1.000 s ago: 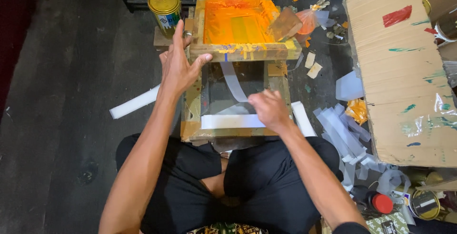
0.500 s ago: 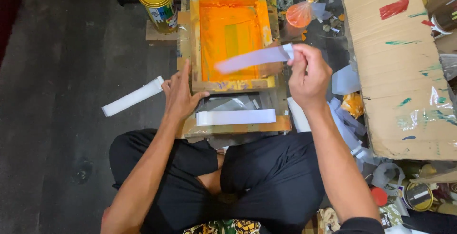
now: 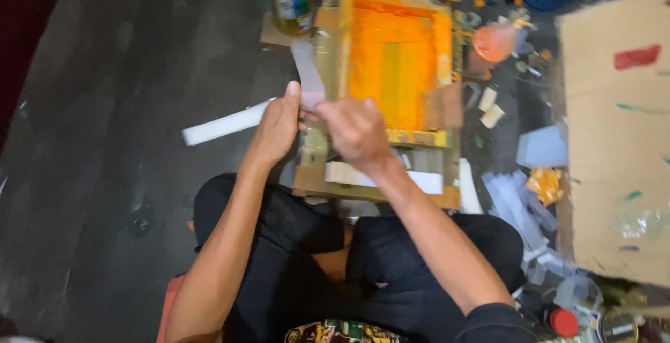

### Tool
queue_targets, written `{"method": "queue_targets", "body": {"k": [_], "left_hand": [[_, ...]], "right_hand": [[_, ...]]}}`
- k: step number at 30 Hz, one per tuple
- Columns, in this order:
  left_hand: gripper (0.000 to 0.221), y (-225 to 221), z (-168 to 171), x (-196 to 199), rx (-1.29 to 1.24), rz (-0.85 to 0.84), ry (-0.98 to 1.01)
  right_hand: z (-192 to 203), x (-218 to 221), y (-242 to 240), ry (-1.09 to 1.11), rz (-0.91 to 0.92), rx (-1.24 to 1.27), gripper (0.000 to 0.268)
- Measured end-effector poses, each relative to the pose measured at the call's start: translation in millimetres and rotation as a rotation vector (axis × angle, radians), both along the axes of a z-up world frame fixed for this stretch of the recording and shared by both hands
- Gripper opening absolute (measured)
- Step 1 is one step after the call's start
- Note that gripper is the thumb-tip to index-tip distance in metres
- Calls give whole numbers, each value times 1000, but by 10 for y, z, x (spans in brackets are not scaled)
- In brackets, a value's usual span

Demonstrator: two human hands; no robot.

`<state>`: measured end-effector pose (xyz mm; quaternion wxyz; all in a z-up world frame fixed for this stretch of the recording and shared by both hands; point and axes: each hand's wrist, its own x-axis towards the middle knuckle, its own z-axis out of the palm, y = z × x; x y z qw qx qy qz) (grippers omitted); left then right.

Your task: Preparing a screen printing frame by taping the edges and using a roller to spread orange ink across the mesh.

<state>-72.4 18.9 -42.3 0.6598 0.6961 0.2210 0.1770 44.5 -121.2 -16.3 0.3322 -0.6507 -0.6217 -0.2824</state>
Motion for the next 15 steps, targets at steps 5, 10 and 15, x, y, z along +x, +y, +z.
{"method": "queue_targets", "body": {"k": [5, 10, 15], "left_hand": [[25, 547, -210, -653, -68, 161, 25], [28, 953, -292, -1231, -163, 175, 258], [26, 1318, -834, -1590, -172, 58, 404]], "right_hand": [[-448, -550, 648, 210, 114, -150, 19], [-1226, -692, 1308, 1613, 139, -496, 77], [-1470, -817, 1850, 1964, 34, -134, 61]]}}
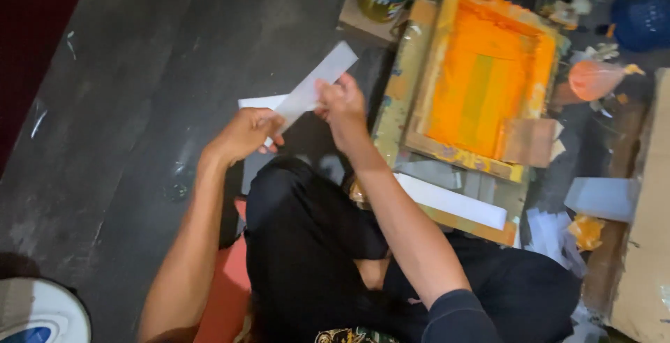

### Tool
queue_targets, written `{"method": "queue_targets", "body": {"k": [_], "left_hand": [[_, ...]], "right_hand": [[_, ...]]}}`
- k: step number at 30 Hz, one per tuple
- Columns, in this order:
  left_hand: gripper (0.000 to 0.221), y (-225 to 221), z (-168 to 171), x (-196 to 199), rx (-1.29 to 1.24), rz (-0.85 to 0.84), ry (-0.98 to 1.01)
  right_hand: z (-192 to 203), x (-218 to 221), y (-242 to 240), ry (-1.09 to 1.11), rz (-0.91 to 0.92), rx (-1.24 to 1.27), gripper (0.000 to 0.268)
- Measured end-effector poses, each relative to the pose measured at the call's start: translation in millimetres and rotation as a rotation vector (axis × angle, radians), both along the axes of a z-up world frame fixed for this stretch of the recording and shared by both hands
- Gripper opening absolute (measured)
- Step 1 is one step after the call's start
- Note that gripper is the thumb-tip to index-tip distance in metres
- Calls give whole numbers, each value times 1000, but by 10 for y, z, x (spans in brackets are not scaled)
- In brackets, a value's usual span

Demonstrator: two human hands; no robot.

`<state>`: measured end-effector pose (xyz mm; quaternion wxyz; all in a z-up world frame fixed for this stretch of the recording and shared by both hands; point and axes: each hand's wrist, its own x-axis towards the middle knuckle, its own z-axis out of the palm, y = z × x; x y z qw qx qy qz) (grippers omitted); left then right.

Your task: Preparing a screen printing frame by taping the edges and using a roller to spread orange ink across the mesh.

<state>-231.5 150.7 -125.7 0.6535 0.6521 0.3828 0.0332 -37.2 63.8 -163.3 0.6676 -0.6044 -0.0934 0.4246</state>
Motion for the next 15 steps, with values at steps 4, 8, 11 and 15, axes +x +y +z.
{"method": "queue_targets", "body": {"k": [4, 8, 11, 15], "left_hand": [[21, 286, -402, -167, 22, 140, -10], [20, 409, -506, -111, 161, 212, -15], [28, 461, -590, 61, 186, 272, -116], [10, 420, -368, 141, 241, 232, -133]], "right_hand": [[-2, 128, 194, -48, -7, -97, 27], [138, 190, 295, -325, 128, -197, 17], [246, 131, 272, -608, 464, -155, 23], [330, 220, 300, -818, 764, -38, 21]]}}
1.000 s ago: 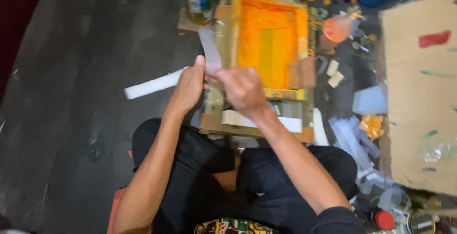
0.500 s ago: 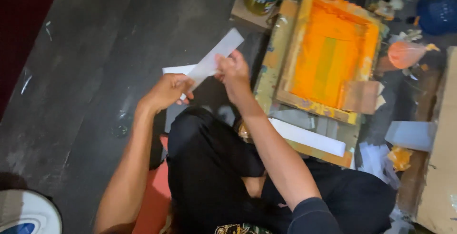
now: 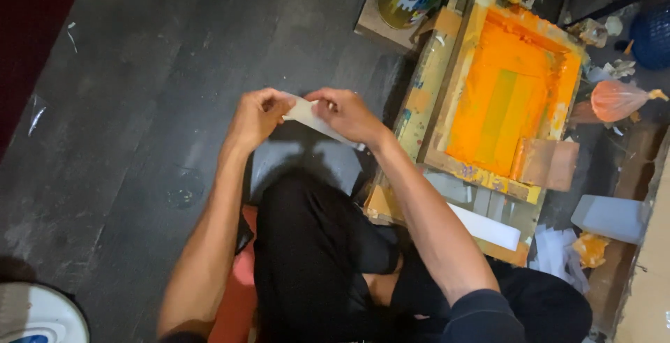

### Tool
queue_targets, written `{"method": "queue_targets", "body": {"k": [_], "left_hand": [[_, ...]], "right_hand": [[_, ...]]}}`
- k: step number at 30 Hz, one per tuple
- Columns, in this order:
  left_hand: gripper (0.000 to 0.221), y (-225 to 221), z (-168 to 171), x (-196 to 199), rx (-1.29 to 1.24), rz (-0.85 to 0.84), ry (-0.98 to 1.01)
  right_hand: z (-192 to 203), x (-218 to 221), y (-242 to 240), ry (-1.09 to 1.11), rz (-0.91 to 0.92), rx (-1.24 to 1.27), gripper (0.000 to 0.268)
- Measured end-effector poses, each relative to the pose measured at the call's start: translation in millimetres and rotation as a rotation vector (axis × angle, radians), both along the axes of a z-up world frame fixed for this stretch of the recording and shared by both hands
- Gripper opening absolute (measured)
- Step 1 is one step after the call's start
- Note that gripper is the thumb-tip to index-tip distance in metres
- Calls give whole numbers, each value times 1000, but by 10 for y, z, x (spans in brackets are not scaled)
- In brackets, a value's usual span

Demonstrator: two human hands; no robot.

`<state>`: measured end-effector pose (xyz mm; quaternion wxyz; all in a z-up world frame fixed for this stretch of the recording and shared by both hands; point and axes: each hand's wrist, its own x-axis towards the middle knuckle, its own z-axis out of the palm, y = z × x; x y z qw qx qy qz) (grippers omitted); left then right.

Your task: Preparing a screen printing frame by taping the edges and using a roller to spread orange ink across the mesh.

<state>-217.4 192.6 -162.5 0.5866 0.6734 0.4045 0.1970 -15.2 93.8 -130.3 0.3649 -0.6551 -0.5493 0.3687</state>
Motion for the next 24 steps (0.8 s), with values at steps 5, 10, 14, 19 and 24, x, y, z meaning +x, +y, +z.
{"method": "queue_targets", "body": {"k": [5, 10, 14, 19, 24], "left_hand": [[8, 268, -435, -184, 44, 227, -53], [10, 471, -988, -251, 226, 203, 90], [5, 429, -1380, -152, 121, 310, 248], [6, 302, -1344, -96, 118, 377, 386], [64, 159, -1199, -64, 85, 449, 534]], "right_hand": [[237, 343, -106, 14, -89, -292, 37], [-774, 1042, 103, -73, -328, -287, 28], [-1046, 1035, 145, -244, -281, -416, 26], [-1264, 935, 189, -322, -264, -453, 25], [-1520, 959, 206, -391, -252, -477, 44]]}}
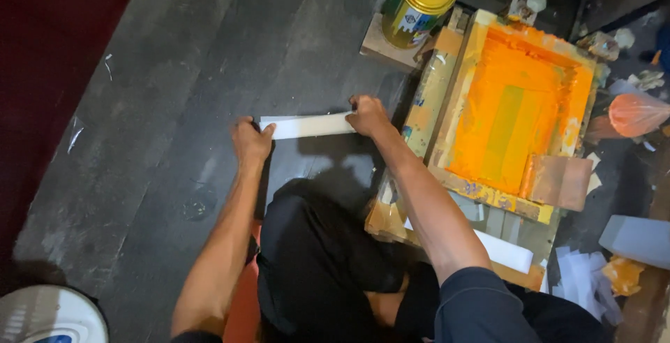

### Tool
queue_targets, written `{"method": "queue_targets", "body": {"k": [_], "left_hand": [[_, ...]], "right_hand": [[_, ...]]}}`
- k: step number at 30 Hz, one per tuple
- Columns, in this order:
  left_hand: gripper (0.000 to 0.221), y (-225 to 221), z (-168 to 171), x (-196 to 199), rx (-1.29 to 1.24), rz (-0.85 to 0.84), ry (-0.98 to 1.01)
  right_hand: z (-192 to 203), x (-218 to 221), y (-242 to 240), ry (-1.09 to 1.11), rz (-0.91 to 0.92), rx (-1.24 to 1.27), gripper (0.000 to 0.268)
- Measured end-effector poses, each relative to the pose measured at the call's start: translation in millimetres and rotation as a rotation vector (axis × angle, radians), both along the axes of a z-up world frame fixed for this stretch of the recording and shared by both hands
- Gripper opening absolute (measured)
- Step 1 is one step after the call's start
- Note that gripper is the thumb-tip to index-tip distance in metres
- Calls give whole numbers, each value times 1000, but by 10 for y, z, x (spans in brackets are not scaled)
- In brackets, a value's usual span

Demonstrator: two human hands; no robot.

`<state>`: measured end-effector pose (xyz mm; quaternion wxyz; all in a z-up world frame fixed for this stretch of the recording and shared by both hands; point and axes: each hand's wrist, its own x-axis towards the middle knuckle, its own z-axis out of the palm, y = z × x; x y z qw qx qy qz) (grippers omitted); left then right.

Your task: Preparing a screen printing frame by taping the edges and using a roller to spread orange ink across the mesh.

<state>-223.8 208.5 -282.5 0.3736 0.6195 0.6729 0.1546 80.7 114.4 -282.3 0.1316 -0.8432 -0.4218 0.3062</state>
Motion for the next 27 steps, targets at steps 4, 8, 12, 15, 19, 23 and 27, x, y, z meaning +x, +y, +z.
{"method": "queue_targets", "body": {"k": [4, 8, 12, 15, 19, 23, 27], "left_hand": [[55, 134, -258, 99, -48, -44, -16], [42, 260, -388, 208, -7, -26, -115], [31, 228, -209, 287, 61, -51, -72], [36, 193, -123, 250, 20, -42, -106], [38, 194, 7, 251, 12, -82, -78], [45, 145, 304, 344, 28, -71, -12], [36, 41, 777, 642, 130, -227, -65]], "right_hand": [[-111, 19, -3, 50, -39, -15, 32], [-221, 38, -44, 62, -33, -68, 31], [-85, -29, -37, 85, -33, -180, 31], [189, -110, -78, 151, -38, -136, 34], [435, -141, -78, 164, -8, -159, 34], [516, -69, -90, 82, 18, -3, 27], [911, 61, -263, -9, 101, 197, 22]]}}
